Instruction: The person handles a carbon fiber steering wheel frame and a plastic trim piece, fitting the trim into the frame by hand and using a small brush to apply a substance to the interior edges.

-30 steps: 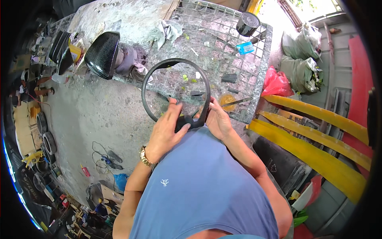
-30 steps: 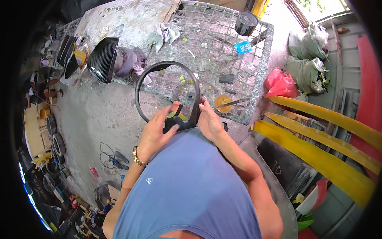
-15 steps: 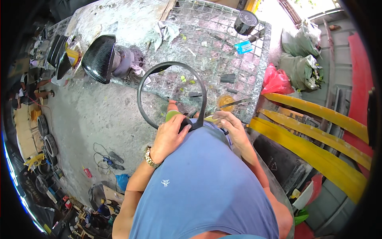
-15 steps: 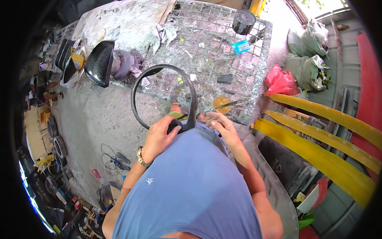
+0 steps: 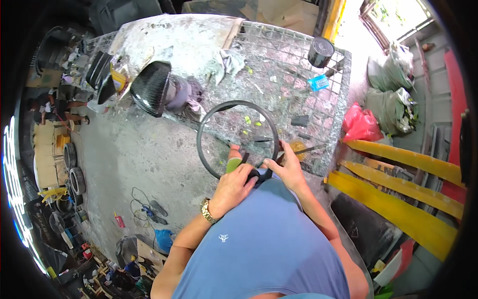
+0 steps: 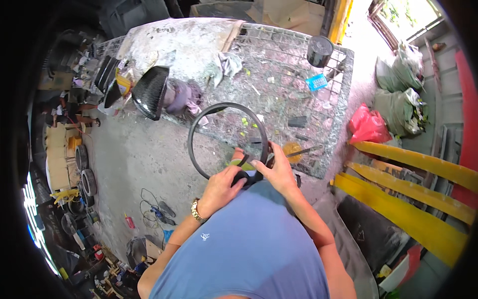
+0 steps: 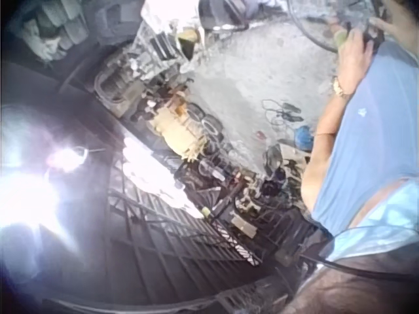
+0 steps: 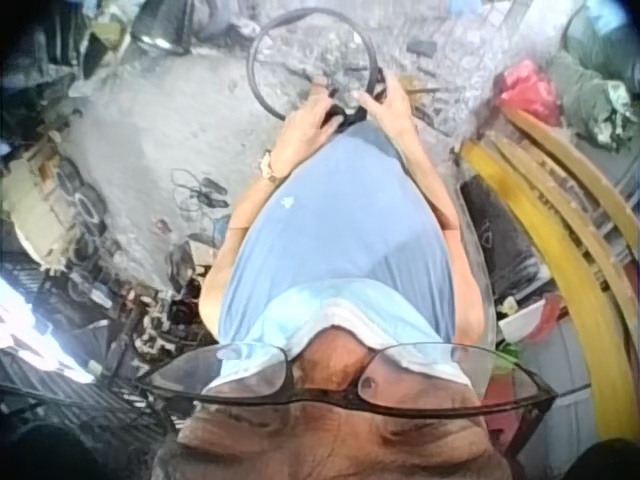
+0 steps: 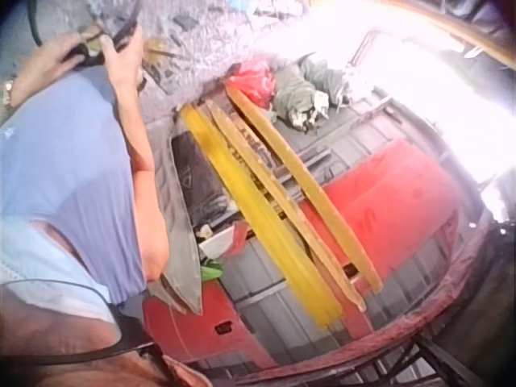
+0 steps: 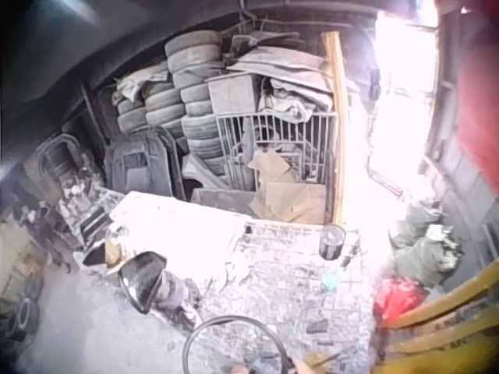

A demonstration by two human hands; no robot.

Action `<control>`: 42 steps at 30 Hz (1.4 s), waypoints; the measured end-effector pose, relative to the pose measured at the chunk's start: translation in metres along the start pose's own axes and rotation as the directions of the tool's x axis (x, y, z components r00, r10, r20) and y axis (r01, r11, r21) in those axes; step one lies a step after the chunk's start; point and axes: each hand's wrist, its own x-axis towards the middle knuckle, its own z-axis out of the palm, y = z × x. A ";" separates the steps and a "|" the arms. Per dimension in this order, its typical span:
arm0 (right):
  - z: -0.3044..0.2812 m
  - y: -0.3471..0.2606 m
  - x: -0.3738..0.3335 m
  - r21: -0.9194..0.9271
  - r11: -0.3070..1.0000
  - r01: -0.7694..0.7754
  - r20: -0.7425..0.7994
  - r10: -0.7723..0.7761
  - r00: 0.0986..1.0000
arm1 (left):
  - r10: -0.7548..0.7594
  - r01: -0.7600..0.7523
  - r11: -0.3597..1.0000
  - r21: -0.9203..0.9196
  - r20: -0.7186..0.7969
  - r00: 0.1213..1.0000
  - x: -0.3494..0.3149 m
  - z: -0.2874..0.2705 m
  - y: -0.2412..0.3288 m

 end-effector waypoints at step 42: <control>-0.088 0.040 -0.027 -0.574 0.809 0.125 -0.190 -0.280 0.941 | 0.003 -0.003 0.993 -0.118 -0.003 1.000 0.023 -0.014 -0.009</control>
